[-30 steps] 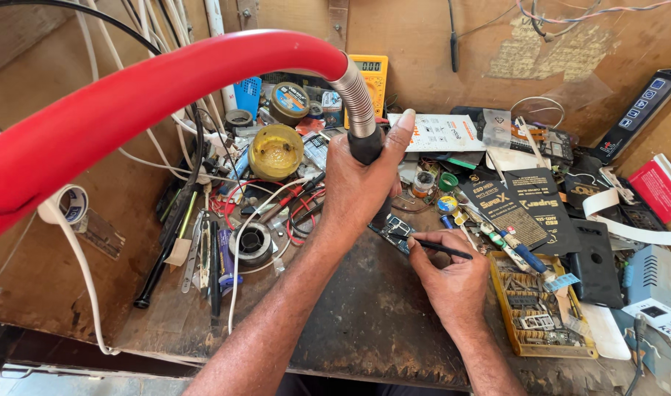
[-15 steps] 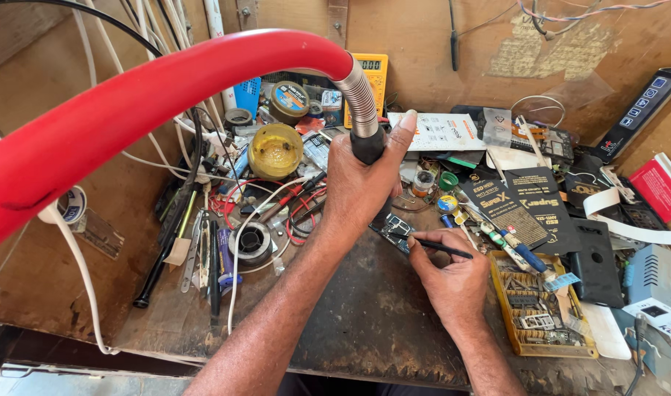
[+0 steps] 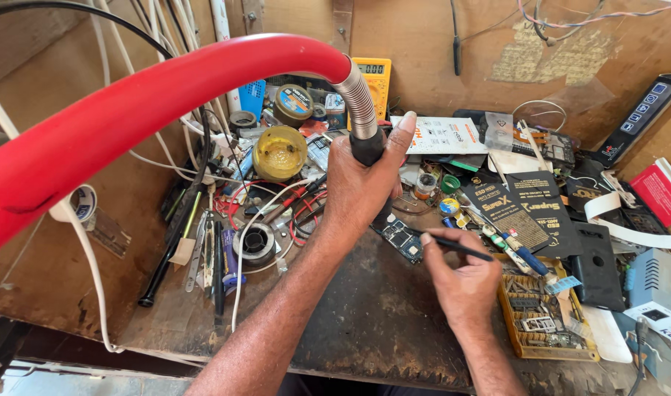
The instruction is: The person uses a hot air gun and tweezers to reflow solder on a small blue circuit board. They repeatedly heat specific areas while holding the board steady, then briefly inspect the board before resuming heating.
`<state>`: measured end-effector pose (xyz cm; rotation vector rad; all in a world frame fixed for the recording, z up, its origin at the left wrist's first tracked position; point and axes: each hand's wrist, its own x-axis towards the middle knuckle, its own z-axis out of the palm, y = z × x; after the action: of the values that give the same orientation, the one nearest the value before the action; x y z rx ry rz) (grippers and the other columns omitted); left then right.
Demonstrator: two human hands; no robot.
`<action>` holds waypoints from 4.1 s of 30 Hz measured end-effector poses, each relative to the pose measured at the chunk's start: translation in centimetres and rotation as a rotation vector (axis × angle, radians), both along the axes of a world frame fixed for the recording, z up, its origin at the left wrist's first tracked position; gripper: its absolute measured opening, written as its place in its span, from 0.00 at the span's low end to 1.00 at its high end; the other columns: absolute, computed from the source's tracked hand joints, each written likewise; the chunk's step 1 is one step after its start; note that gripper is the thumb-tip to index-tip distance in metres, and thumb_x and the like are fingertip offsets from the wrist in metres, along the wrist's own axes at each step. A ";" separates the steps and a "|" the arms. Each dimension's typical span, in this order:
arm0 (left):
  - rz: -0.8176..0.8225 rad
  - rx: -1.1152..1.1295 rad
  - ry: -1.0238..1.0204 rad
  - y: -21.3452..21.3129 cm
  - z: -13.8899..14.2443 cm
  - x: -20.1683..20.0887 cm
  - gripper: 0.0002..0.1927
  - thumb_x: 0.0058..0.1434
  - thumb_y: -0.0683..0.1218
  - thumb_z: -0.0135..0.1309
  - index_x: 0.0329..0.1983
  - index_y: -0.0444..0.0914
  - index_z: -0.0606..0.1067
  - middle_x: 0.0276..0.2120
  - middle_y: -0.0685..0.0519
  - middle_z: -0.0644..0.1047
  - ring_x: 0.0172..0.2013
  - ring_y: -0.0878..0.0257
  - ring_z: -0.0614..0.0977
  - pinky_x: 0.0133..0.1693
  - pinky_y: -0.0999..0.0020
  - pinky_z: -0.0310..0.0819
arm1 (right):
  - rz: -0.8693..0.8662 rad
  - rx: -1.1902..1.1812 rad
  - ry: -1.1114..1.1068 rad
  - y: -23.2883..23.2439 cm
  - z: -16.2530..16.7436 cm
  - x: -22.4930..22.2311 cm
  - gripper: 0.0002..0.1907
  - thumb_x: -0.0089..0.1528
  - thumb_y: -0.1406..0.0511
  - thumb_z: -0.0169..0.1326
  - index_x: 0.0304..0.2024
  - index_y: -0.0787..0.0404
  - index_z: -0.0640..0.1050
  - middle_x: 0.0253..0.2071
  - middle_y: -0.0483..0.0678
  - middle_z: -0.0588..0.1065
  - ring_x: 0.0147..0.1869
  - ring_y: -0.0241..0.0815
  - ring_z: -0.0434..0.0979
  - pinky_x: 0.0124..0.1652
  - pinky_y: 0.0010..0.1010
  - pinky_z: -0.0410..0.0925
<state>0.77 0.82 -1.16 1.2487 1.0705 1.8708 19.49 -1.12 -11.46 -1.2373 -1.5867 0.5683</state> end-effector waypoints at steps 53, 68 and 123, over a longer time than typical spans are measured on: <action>0.085 -0.032 -0.080 -7.6 4.4 -7.0 0.21 0.66 0.47 0.60 0.17 0.40 0.67 0.12 0.57 0.70 0.13 0.70 0.73 0.20 0.72 0.69 | -0.016 -0.316 -0.346 1.7 2.4 0.9 0.18 0.65 0.57 0.56 0.54 0.58 0.81 0.34 0.51 0.83 0.31 0.43 0.77 0.32 0.36 0.70; 0.110 -0.048 -0.124 -9.2 3.1 -8.2 0.23 0.65 0.46 0.60 0.16 0.40 0.66 0.11 0.56 0.70 0.12 0.68 0.72 0.20 0.69 0.70 | 0.568 0.275 -0.790 6.9 4.6 -10.4 0.20 0.54 0.70 0.59 0.48 0.50 0.83 0.36 0.56 0.81 0.41 0.58 0.81 0.41 0.49 0.73; 0.123 -0.086 -0.167 -8.2 1.8 -7.6 0.22 0.65 0.48 0.61 0.16 0.40 0.67 0.11 0.56 0.69 0.13 0.68 0.73 0.19 0.69 0.68 | 0.583 -0.062 -0.535 9.2 8.3 -3.9 0.14 0.55 0.69 0.65 0.45 0.56 0.85 0.34 0.45 0.85 0.35 0.33 0.82 0.37 0.29 0.73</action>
<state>-6.82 -7.41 0.64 0.9796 1.1454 1.9603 15.57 8.11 -3.18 -1.0074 -2.4320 0.6843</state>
